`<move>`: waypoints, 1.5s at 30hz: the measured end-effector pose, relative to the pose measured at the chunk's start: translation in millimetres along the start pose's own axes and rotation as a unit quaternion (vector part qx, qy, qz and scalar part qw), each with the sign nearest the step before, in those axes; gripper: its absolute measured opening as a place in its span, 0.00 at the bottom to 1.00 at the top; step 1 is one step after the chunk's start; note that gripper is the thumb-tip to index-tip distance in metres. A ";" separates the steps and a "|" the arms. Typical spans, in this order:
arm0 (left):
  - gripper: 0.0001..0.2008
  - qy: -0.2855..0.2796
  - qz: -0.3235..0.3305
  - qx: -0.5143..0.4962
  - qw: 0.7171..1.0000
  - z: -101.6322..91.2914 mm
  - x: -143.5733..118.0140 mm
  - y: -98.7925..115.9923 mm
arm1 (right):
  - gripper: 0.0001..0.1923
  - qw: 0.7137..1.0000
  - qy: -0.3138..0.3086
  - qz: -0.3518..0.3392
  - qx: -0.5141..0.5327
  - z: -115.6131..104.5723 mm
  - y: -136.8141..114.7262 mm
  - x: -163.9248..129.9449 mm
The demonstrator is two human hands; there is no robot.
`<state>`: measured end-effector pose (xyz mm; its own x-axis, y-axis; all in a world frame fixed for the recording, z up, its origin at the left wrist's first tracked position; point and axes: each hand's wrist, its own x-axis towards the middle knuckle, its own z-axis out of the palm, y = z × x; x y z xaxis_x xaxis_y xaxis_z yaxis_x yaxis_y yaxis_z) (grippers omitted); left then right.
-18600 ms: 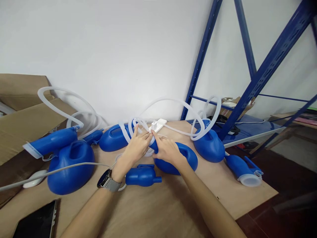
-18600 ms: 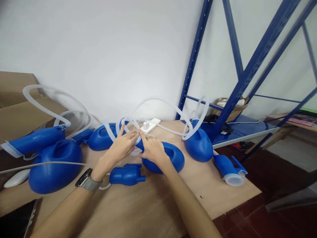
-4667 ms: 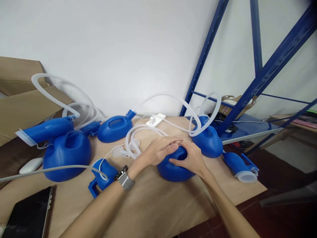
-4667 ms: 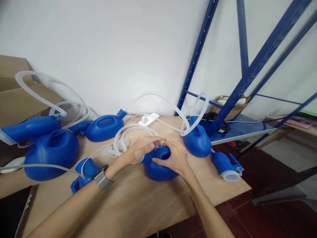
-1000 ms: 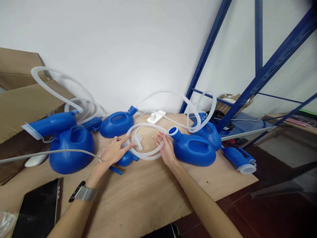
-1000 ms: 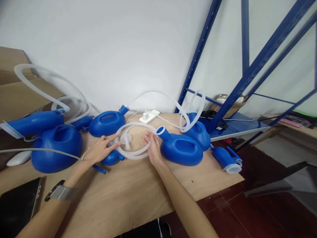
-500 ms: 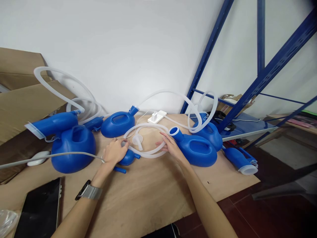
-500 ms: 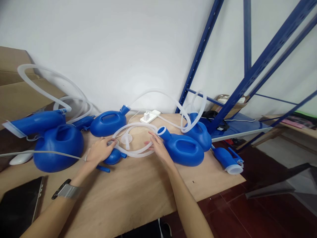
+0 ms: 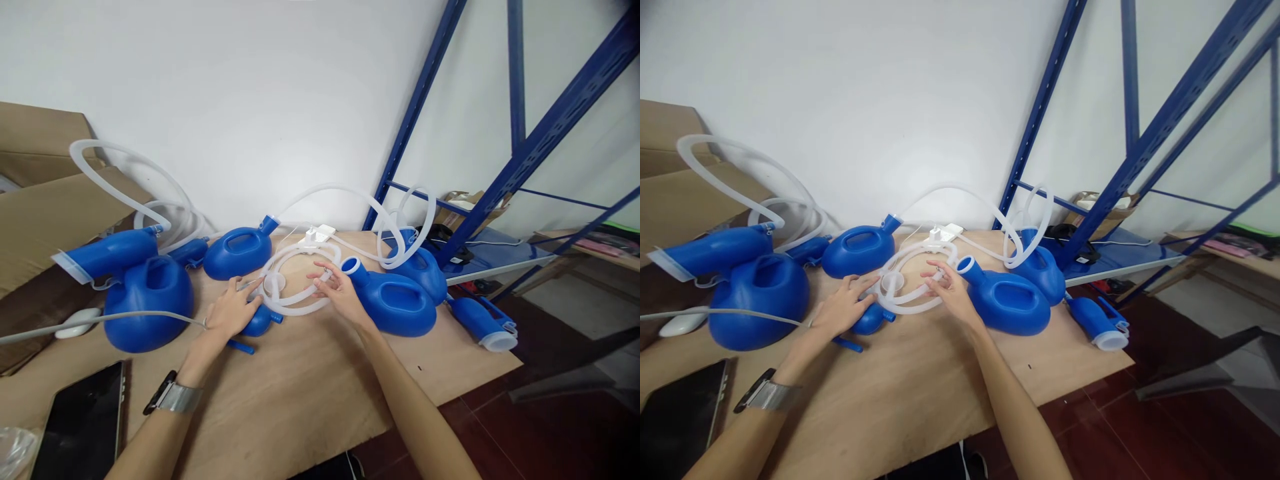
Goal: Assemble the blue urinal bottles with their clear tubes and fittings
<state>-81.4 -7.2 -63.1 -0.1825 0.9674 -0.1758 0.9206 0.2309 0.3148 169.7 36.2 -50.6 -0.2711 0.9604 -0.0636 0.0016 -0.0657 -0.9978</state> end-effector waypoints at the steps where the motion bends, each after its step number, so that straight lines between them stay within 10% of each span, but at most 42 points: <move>1: 0.27 -0.004 0.013 0.004 1.000 0.3 -0.3 -0.3 | 0.33 1.000 0.010 -0.014 0.002 2.8 -3.0 2.5; 14: 0.29 -0.009 0.052 0.011 0.999 2.2 -3.6 5.0 | 0.22 0.913 0.200 -0.062 0.349 9.2 -63.0 44.8; 21: 0.28 0.006 0.051 0.004 0.999 2.6 -3.9 4.0 | 0.19 0.937 0.161 -0.065 0.304 5.1 -65.6 41.9; 30: 0.26 0.235 0.105 -0.183 0.949 -19.4 -6.9 -16.7 | 0.26 0.945 0.137 -0.062 0.292 11.2 -35.5 46.4; 36: 0.35 0.112 0.252 -0.371 0.887 -33.0 -15.9 -25.0 | 0.24 0.936 0.166 -0.068 0.303 10.5 -33.7 60.0; 45: 0.32 0.134 0.150 -0.461 0.864 -16.8 -9.0 -10.0 | 0.35 0.946 0.141 -0.051 0.288 21.3 -19.3 43.4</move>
<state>-94.7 -16.5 -48.9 -0.1712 0.9589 0.2263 0.2958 -0.1691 0.9402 137.3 73.4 -33.7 0.0271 0.9984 -0.0497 -0.5570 -0.0262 -0.8301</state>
